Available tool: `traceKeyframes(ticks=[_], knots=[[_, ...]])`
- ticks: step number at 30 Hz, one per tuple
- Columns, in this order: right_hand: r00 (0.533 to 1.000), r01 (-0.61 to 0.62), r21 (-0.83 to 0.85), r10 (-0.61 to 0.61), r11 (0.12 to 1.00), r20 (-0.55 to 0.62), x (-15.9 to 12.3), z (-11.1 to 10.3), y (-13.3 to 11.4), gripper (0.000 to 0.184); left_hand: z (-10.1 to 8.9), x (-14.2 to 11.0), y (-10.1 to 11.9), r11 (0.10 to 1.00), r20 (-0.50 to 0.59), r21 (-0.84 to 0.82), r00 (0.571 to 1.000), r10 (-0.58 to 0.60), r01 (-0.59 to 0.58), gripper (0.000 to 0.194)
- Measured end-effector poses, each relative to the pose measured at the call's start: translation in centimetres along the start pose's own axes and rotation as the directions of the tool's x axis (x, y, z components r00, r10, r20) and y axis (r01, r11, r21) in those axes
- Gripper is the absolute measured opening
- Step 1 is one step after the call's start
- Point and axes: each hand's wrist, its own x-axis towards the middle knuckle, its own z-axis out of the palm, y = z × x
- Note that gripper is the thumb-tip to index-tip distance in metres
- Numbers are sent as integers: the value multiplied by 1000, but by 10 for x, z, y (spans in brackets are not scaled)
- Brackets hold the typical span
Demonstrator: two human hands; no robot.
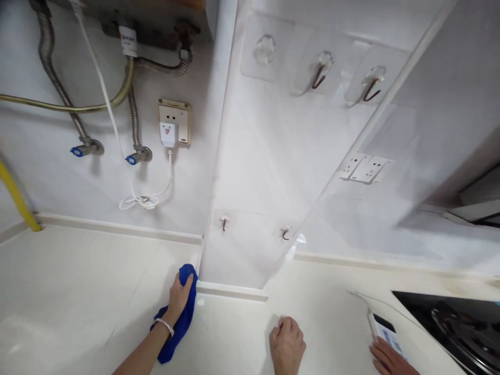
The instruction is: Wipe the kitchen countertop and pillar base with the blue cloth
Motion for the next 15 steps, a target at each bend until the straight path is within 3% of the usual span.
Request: traceKeyframes(ticks=[5,15], knots=[[999,-39,102,41,994,-13,4,0,2,15,0,-6,-3,996,15,-87,1000,13,-12,55],[998,-36,34,34,999,54,-1,2,7,15,6,27,8,993,128,-116,991,36,-21,40]])
